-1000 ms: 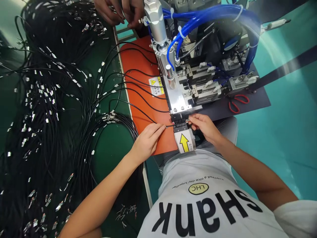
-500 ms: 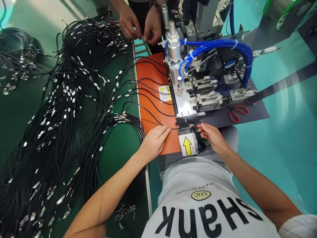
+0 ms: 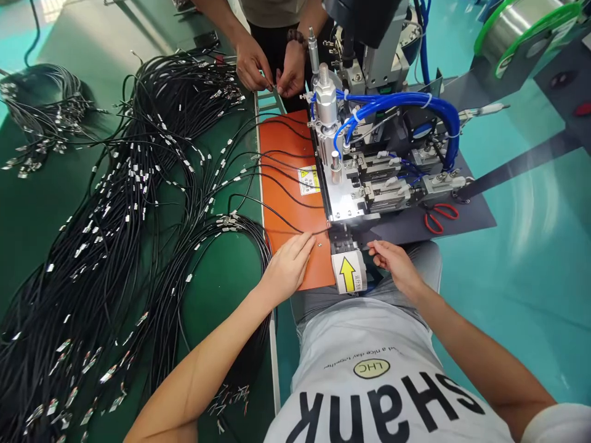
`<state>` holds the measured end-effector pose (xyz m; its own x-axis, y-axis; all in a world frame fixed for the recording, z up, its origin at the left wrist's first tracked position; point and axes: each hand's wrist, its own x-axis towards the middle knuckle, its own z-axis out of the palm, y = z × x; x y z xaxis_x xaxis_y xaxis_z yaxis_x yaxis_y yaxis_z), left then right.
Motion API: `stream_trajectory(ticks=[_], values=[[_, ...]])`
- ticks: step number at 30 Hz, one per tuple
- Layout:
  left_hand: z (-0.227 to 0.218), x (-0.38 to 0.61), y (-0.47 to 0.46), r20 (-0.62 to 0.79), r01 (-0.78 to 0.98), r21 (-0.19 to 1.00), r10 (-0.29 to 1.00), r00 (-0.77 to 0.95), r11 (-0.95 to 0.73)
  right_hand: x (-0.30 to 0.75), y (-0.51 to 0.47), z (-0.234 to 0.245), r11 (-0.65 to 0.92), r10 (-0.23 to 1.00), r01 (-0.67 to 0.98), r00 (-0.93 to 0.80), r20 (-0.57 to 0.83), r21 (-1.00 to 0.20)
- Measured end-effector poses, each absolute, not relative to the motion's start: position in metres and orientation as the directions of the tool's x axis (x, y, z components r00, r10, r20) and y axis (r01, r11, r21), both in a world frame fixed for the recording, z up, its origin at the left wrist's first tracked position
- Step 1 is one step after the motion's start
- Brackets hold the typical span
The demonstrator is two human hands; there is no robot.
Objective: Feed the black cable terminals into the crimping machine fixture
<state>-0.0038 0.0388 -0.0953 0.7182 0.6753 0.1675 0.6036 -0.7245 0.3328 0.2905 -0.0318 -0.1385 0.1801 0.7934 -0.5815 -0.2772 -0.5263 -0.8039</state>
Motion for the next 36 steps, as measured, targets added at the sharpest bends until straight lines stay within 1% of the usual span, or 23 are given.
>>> stream_trajectory(ticks=[4,8,10,13,15,17,19,22,26,28,29,30,31,32,34,35,36], values=[[-0.083,0.006,0.042,0.152,0.665,0.361,0.744,0.650,-0.654,0.291,-0.036,-0.134,-0.520,0.801,-0.275,0.172,-0.574,-0.808],[-0.058,-0.009,0.048,0.112,0.656,0.368,0.732,0.672,-0.659,0.299,-0.041,-0.126,-0.503,0.809,-0.279,0.182,-0.559,-0.818],[-0.043,-0.027,0.053,0.027,0.644,0.310,0.684,0.729,-0.699,0.306,-0.043,-0.126,-0.499,0.803,-0.286,0.204,-0.560,-0.818],[-0.023,-0.051,0.063,-0.140,0.602,0.163,0.586,0.798,-0.782,0.313,-0.044,-0.130,-0.504,0.787,-0.301,0.227,-0.574,-0.810],[-0.016,-0.058,0.069,-0.206,0.561,0.089,0.536,0.819,-0.823,0.314,-0.042,-0.132,-0.512,0.783,-0.310,0.214,-0.583,-0.801],[-0.012,-0.058,0.074,-0.252,0.512,0.051,0.485,0.837,-0.857,0.313,-0.041,-0.131,-0.514,0.786,-0.317,0.198,-0.585,-0.797],[-0.011,-0.056,0.079,-0.290,0.466,0.045,0.435,0.852,-0.883,0.312,-0.041,-0.128,-0.507,0.795,-0.312,0.191,-0.576,-0.803],[-0.005,-0.058,0.086,-0.286,0.440,0.061,0.406,0.868,-0.896,0.315,-0.043,-0.122,-0.501,0.802,-0.302,0.190,-0.566,-0.811],[0.013,-0.061,0.089,-0.169,0.545,0.075,0.528,0.832,-0.835,0.321,-0.046,-0.110,-0.474,0.814,-0.294,0.212,-0.541,-0.830],[0.025,-0.053,0.083,-0.113,0.586,0.125,0.575,0.810,-0.801,0.319,-0.046,-0.097,-0.444,0.838,-0.253,0.222,-0.498,-0.860],[0.030,-0.044,0.077,-0.106,0.581,0.168,0.572,0.814,-0.796,0.315,-0.046,-0.089,-0.428,0.854,-0.218,0.222,-0.471,-0.877],[0.035,-0.034,0.069,-0.112,0.555,0.218,0.545,0.831,-0.803,0.310,-0.046,-0.080,-0.412,0.871,-0.175,0.210,-0.443,-0.894],[0.039,-0.022,0.060,-0.128,0.507,0.273,0.491,0.862,-0.818,0.304,-0.045,-0.071,-0.396,0.890,-0.130,0.189,-0.415,-0.909],[0.041,-0.009,0.051,-0.146,0.432,0.328,0.407,0.902,-0.840,0.297,-0.045,-0.062,-0.380,0.910,-0.083,0.147,-0.389,-0.921],[0.038,0.011,0.036,-0.139,0.263,0.407,0.225,0.964,-0.875,0.282,-0.045,-0.048,-0.345,0.939,0.008,0.014,-0.345,-0.939],[0.033,0.018,0.032,-0.120,0.213,0.430,0.178,0.977,-0.877,0.277,-0.044,-0.044,-0.316,0.946,0.049,-0.055,-0.318,-0.948],[0.026,0.021,0.031,-0.099,0.207,0.444,0.182,0.978,-0.872,0.272,-0.044,-0.041,-0.281,0.951,0.088,-0.111,-0.289,-0.956]])
